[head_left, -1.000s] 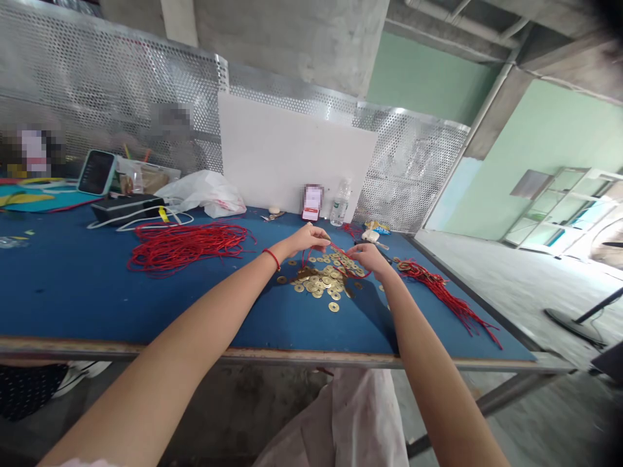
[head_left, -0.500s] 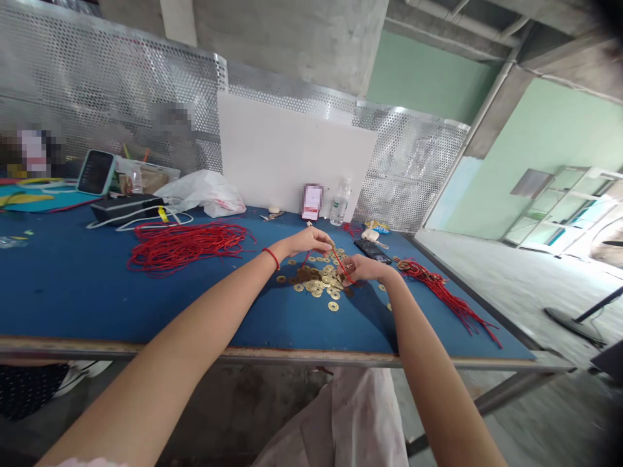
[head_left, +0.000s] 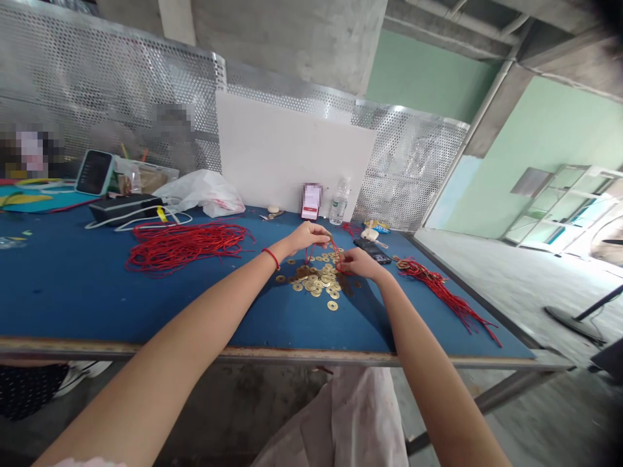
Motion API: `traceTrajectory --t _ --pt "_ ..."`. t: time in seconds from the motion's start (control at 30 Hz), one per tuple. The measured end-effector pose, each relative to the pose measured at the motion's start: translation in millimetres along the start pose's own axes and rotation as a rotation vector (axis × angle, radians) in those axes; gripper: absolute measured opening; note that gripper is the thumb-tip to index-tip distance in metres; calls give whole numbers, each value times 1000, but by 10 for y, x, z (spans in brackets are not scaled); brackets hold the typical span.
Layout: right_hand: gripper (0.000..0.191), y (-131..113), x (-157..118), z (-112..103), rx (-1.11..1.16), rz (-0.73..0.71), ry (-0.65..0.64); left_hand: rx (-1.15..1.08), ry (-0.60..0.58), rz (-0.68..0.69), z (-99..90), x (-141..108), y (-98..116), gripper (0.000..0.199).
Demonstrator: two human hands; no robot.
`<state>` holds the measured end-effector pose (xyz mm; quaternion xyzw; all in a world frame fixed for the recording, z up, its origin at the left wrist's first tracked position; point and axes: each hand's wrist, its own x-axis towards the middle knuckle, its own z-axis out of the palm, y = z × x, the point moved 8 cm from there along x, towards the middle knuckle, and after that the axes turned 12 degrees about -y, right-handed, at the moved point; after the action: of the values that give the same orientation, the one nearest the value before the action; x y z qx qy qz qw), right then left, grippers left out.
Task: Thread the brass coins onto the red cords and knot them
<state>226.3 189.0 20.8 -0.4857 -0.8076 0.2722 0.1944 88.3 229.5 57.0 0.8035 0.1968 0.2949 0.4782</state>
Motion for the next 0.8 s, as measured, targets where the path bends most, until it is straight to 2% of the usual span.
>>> traceTrajectory --t 0.13,0.23,0.37,0.5,0.6,0.8 --pt "21 -138 -121 -326 -15 -63 372 15 -11 -19 42 11 -5 20" --pt "24 -261 -196 -413 53 -139 487 18 -37 -43 100 18 -1 15" --pt "25 -361 -199 -355 20 -181 465 16 -69 -50 184 15 38 10" --pt "24 -352 -192 -320 -116 -127 459 -6 -100 -51 258 -5 98 9" --pt "23 -316 -190 -327 -138 -88 468 -13 -85 -64 262 -21 125 8" --pt "19 -296 -128 -238 -170 -70 369 14 -65 -79 237 -17 120 6"
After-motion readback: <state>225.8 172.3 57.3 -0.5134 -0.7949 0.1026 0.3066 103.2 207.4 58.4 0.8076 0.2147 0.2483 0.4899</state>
